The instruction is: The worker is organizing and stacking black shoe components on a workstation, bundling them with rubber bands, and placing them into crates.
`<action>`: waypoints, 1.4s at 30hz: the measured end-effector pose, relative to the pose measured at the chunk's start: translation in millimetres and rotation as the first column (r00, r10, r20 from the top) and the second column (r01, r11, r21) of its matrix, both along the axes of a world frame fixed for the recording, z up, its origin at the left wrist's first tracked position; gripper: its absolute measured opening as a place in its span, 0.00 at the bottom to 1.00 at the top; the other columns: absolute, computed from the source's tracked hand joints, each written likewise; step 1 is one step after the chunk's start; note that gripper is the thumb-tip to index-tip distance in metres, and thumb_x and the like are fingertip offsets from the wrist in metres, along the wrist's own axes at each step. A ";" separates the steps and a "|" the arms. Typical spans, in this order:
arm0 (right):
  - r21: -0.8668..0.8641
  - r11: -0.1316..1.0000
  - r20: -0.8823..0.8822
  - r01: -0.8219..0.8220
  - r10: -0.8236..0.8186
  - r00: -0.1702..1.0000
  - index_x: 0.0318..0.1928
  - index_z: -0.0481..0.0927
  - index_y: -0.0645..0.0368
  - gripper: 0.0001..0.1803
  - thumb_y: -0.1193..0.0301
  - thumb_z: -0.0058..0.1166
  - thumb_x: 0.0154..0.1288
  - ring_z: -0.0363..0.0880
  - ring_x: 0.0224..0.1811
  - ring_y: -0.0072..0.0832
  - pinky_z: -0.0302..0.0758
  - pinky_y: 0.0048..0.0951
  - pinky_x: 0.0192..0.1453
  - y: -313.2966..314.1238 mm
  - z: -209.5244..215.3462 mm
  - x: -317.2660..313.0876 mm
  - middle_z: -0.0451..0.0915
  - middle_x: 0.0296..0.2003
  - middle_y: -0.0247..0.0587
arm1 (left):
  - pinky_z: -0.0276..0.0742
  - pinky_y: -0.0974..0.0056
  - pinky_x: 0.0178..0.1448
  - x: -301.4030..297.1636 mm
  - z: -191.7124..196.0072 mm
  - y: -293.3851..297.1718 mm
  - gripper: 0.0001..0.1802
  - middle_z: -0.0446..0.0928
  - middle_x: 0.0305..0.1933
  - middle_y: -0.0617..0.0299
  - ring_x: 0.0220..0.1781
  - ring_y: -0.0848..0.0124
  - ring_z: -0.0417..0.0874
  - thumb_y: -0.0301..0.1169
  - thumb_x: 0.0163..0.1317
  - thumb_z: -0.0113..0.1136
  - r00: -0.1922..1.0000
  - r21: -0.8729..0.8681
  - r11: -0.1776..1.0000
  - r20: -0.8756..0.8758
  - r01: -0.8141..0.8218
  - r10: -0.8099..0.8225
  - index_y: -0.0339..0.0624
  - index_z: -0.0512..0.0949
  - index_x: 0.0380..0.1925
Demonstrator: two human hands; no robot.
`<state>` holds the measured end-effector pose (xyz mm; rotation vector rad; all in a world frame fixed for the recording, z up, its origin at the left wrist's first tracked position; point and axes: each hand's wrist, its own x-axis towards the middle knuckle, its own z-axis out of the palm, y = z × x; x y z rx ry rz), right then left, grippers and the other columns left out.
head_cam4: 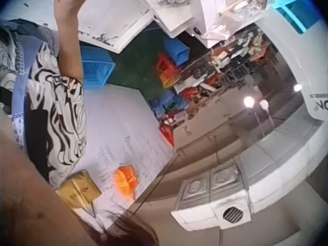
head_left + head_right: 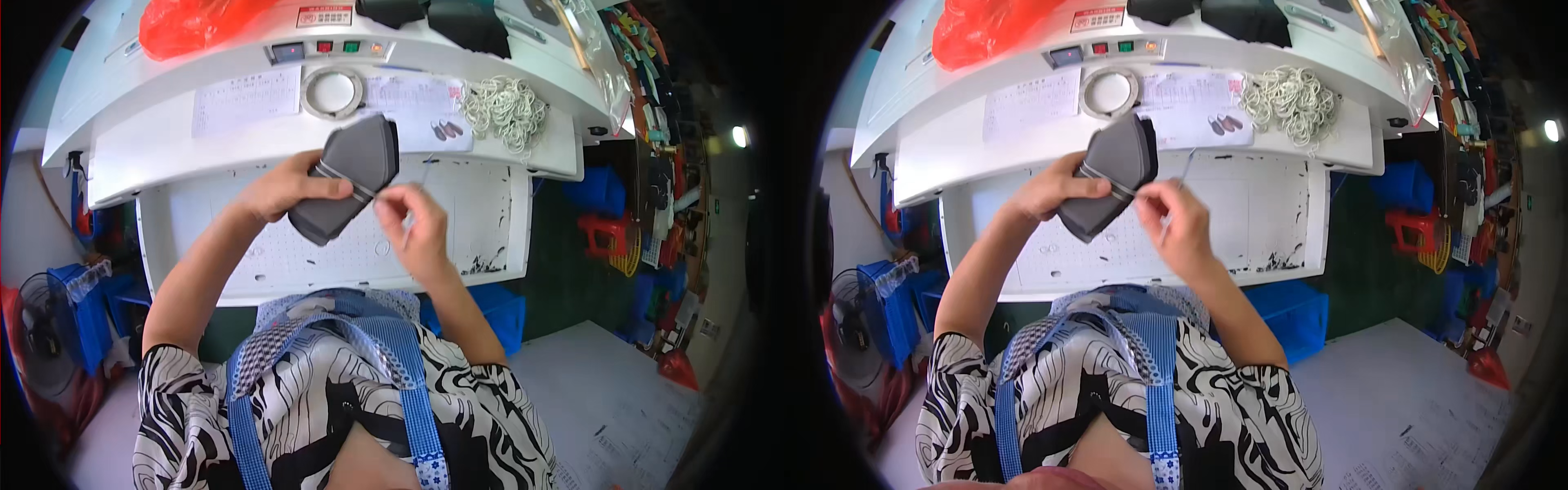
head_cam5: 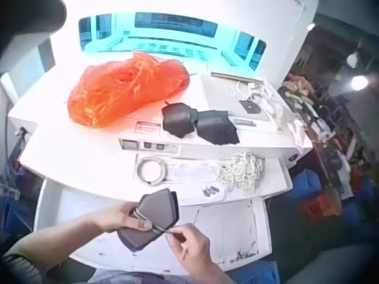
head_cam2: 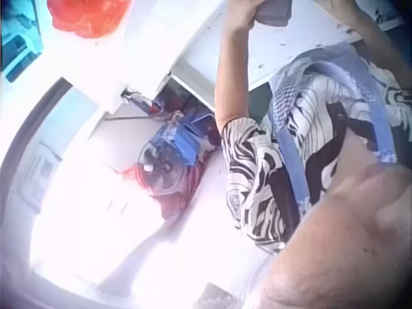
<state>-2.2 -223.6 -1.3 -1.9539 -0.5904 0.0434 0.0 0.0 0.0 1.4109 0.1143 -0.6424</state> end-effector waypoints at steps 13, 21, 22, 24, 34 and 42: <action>0.132 0.991 -0.242 -0.003 0.035 0.970 0.39 0.78 0.64 0.06 0.75 0.54 0.64 0.78 0.34 0.23 0.73 0.24 0.42 9.2 5.8 -27.2 0.79 0.28 0.37 | 0.78 0.70 0.43 -45.1 -21.0 -35.2 0.34 0.77 0.41 0.54 0.40 0.72 0.81 0.56 0.69 0.43 0.931 0.059 0.930 -0.008 -0.364 0.365 0.30 0.69 0.52; -0.032 0.998 0.004 -0.060 0.060 0.998 0.34 0.76 0.63 0.02 0.78 0.53 0.60 0.74 0.25 0.32 0.71 0.31 0.31 16.7 -6.8 -33.7 0.75 0.24 0.40 | 0.76 0.70 0.47 -53.0 -35.4 -33.7 0.29 0.77 0.42 0.56 0.42 0.74 0.78 0.52 0.71 0.42 0.919 0.058 0.918 0.023 -0.393 0.392 0.33 0.69 0.52; -0.020 1.000 -0.011 -0.019 0.018 1.000 0.34 0.76 0.62 0.02 0.78 0.53 0.60 0.74 0.25 0.32 0.70 0.31 0.31 17.3 -6.0 -32.6 0.75 0.23 0.40 | 0.77 0.69 0.46 -51.9 -34.4 -33.6 0.30 0.77 0.41 0.55 0.42 0.73 0.79 0.53 0.71 0.42 0.914 0.044 0.913 0.003 -0.406 0.406 0.32 0.69 0.51; -0.008 1.000 -0.029 0.027 -0.027 0.999 0.34 0.76 0.62 0.02 0.78 0.53 0.60 0.74 0.25 0.33 0.70 0.30 0.30 18.6 -7.2 -30.7 0.74 0.23 0.40 | 0.77 0.69 0.45 -50.0 -34.6 -33.7 0.31 0.78 0.41 0.53 0.42 0.72 0.80 0.53 0.70 0.43 0.909 0.031 0.909 -0.018 -0.416 0.416 0.30 0.69 0.50; 0.361 0.895 -0.665 0.260 0.052 0.745 0.66 0.61 0.63 0.27 0.62 0.46 0.72 0.76 0.54 0.32 0.72 0.31 0.56 -25.7 -26.6 -33.9 0.73 0.56 0.55 | 0.76 0.65 0.51 -44.8 -32.1 -34.7 0.34 0.77 0.47 0.50 0.46 0.70 0.79 0.53 0.69 0.45 0.950 0.059 0.948 0.049 -0.311 0.309 0.29 0.67 0.55; 0.485 0.520 -0.842 0.703 0.060 0.537 0.56 0.68 0.64 0.25 0.65 0.58 0.64 0.76 0.52 0.26 0.73 0.28 0.56 -84.2 -65.2 -66.0 0.76 0.49 0.39 | 0.73 0.60 0.51 69.0 -16.6 -49.2 0.18 0.80 0.44 0.53 0.45 0.64 0.81 0.38 0.66 0.54 0.662 0.513 0.772 0.731 -0.376 -0.163 0.39 0.75 0.51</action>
